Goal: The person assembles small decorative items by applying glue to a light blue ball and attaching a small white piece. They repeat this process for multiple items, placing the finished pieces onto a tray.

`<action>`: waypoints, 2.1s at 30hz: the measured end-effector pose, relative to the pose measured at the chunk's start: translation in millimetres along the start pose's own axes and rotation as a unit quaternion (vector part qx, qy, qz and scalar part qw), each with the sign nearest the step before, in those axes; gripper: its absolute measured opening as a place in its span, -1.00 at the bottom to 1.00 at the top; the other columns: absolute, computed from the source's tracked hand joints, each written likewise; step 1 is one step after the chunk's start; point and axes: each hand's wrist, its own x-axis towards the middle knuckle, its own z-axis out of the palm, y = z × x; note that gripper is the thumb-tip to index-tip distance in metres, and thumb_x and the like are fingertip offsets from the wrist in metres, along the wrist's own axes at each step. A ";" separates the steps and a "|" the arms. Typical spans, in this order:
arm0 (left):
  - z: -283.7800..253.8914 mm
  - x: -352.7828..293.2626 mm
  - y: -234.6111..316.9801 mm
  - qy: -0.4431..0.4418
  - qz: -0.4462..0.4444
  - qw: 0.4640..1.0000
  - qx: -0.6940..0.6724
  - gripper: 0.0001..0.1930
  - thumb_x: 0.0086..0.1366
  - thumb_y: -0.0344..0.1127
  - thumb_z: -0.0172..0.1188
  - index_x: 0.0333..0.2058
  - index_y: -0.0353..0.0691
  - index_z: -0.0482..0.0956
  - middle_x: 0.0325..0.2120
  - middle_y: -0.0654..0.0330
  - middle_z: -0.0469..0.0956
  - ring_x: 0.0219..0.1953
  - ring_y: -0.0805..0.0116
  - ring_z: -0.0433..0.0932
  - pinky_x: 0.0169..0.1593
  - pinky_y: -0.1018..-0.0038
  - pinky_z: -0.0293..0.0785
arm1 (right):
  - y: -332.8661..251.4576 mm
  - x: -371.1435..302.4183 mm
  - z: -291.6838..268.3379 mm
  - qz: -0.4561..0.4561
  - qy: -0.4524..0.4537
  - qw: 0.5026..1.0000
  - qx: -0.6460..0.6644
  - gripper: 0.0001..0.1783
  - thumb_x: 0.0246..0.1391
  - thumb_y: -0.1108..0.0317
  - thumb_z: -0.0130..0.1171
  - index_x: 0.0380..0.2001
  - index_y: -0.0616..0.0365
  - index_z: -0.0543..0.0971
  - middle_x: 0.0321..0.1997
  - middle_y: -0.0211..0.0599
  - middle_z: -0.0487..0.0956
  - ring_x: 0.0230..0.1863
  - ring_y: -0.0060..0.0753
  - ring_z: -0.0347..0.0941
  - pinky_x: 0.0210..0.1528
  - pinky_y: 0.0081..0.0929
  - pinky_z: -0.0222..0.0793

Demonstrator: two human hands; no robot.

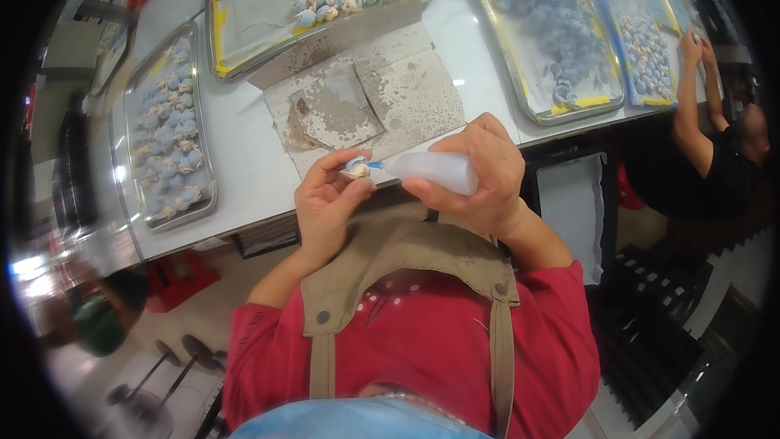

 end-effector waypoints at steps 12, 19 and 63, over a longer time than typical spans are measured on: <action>1.9 1.3 1.2 0.003 -0.024 0.999 -0.029 -0.66 0.20 -0.47 0.12 -0.06 -0.33 0.31 -0.09 0.00 0.45 -0.21 0.40 0.52 -0.15 0.57 0.43 | 4.4 -1.2 -2.6 0.028 0.007 0.999 0.021 -0.66 -0.40 0.31 0.46 -0.55 0.16 0.50 -0.61 -0.36 0.46 -0.59 -0.37 0.25 -0.56 -0.52 0.19; -1.3 1.0 -1.1 0.004 -0.023 0.999 -0.035 -0.66 0.20 -0.46 0.12 -0.05 -0.31 0.31 -0.09 0.00 0.45 -0.20 0.40 0.52 -0.15 0.56 0.44 | 7.9 -1.2 2.1 0.022 0.011 0.999 0.022 -0.67 -0.40 0.32 0.45 -0.55 0.17 0.50 -0.62 -0.34 0.45 -0.59 -0.37 0.25 -0.57 -0.51 0.18; 6.5 6.4 -7.9 -0.059 -0.037 0.997 -0.042 -0.66 0.19 -0.48 0.12 -0.06 -0.27 0.32 -0.07 -0.01 0.42 -0.22 0.34 0.53 -0.18 0.57 0.47 | 170.2 16.2 -58.5 0.106 0.056 0.857 -0.500 -0.76 -0.22 0.28 0.26 -0.37 -0.11 0.54 -0.35 -0.54 0.50 -0.17 -0.36 0.36 -0.13 -0.24 0.09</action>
